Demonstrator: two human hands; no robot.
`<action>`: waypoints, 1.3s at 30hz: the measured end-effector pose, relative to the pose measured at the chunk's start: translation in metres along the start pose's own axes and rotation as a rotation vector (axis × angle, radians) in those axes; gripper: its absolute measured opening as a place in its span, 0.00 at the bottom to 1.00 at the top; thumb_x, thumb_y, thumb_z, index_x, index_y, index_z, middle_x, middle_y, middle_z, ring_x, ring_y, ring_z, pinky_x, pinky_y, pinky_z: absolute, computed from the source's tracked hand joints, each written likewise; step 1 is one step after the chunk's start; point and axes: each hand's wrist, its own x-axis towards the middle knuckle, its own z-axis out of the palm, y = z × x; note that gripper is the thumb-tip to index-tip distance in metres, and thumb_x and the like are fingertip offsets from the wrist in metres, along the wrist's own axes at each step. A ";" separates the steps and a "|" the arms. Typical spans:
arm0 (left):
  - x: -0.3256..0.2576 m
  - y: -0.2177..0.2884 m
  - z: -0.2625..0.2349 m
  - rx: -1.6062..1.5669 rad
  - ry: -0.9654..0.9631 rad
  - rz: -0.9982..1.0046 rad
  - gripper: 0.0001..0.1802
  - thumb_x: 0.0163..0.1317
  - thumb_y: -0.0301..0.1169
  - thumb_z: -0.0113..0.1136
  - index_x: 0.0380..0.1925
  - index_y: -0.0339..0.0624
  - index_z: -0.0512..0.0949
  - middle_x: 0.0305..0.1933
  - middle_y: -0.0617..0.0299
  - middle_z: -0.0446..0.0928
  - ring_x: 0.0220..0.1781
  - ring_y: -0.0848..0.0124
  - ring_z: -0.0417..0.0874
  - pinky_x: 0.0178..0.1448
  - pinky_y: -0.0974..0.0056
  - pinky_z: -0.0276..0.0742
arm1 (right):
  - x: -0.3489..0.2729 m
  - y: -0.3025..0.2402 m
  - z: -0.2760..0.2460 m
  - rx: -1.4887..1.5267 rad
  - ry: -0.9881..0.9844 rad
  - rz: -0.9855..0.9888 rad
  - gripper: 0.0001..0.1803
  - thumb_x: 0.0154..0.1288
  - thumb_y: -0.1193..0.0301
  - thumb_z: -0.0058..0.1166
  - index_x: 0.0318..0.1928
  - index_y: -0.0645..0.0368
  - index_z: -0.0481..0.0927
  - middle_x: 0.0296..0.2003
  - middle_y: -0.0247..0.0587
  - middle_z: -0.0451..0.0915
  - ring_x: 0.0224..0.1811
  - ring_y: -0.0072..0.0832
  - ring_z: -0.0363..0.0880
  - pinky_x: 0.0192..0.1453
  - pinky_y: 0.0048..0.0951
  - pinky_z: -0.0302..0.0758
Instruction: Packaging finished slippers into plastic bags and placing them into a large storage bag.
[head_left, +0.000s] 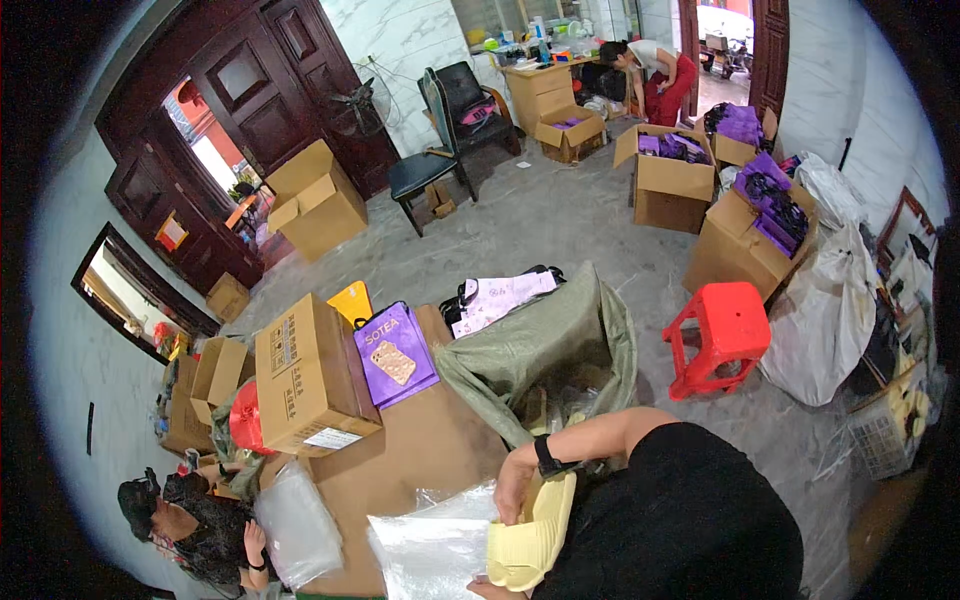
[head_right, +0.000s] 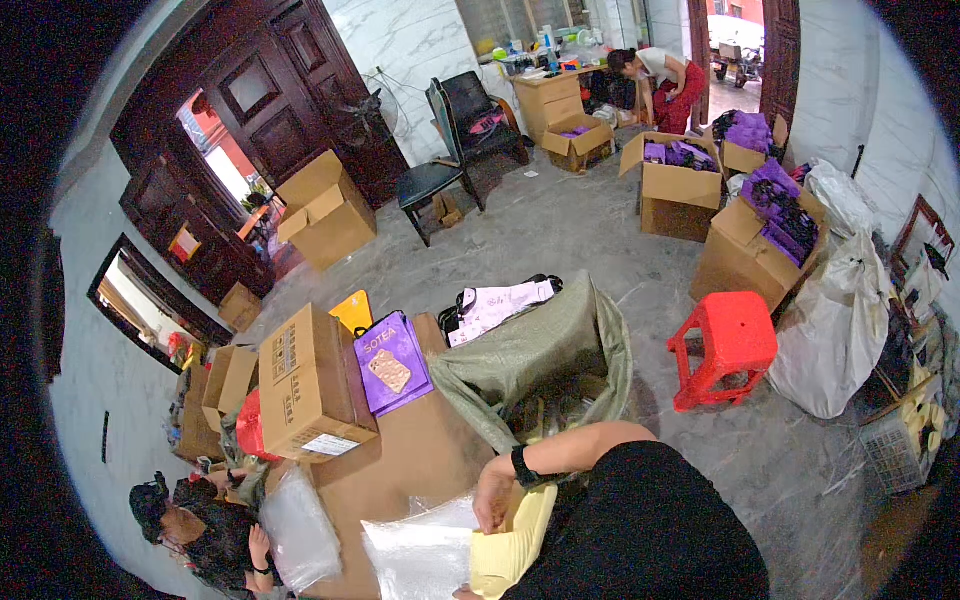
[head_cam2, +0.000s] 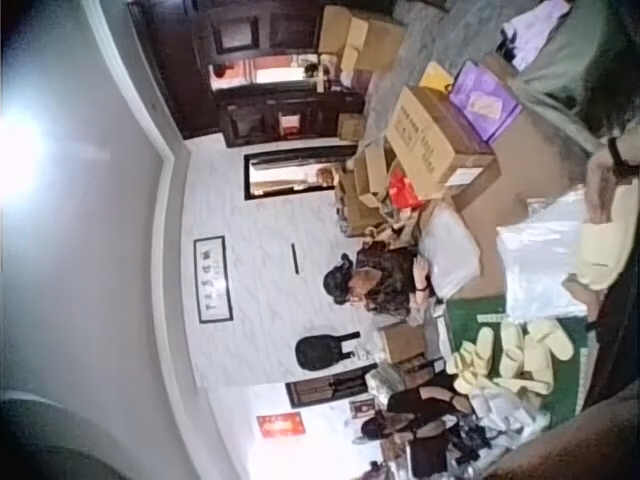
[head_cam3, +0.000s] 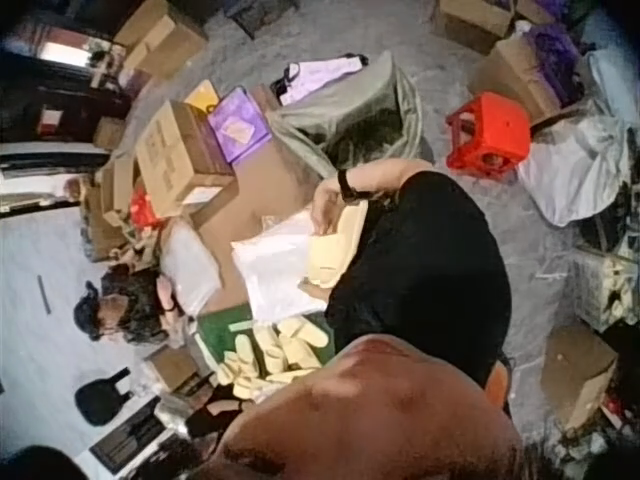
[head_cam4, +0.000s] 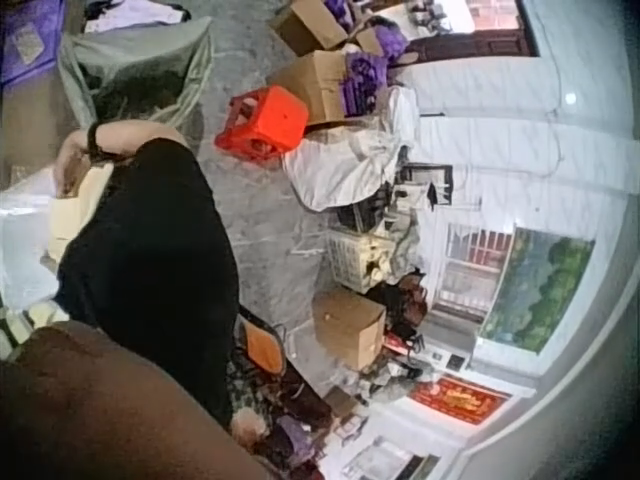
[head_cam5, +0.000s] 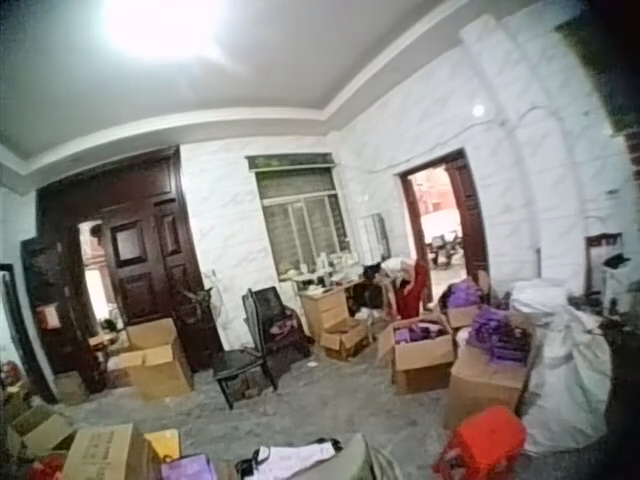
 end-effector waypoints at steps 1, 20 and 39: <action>-0.001 0.001 0.000 -0.027 -0.002 -0.007 0.18 0.61 0.44 0.43 0.41 0.50 0.77 0.47 0.53 0.72 0.48 0.58 0.70 0.54 0.53 0.60 | 0.005 0.007 -0.001 -0.027 -0.072 0.081 0.19 0.63 0.65 0.49 0.47 0.70 0.73 0.45 0.41 0.77 0.46 0.27 0.75 0.51 0.29 0.70; 0.022 0.068 -0.048 0.208 0.450 -0.029 0.16 0.53 0.22 0.48 0.43 0.36 0.73 0.39 0.51 0.77 0.38 0.58 0.78 0.42 0.61 0.75 | -0.022 0.049 -0.009 0.143 0.060 0.096 0.22 0.61 0.73 0.51 0.54 0.73 0.68 0.54 0.40 0.70 0.53 0.25 0.69 0.57 0.25 0.66; -0.003 0.111 -0.057 0.190 0.672 0.017 0.19 0.53 0.23 0.51 0.47 0.39 0.73 0.52 0.53 0.71 0.57 0.54 0.68 0.63 0.50 0.57 | 0.053 0.039 0.030 -1.672 0.593 -0.307 0.15 0.51 0.65 0.53 0.39 0.58 0.74 0.35 0.42 0.69 0.44 0.37 0.68 0.53 0.42 0.61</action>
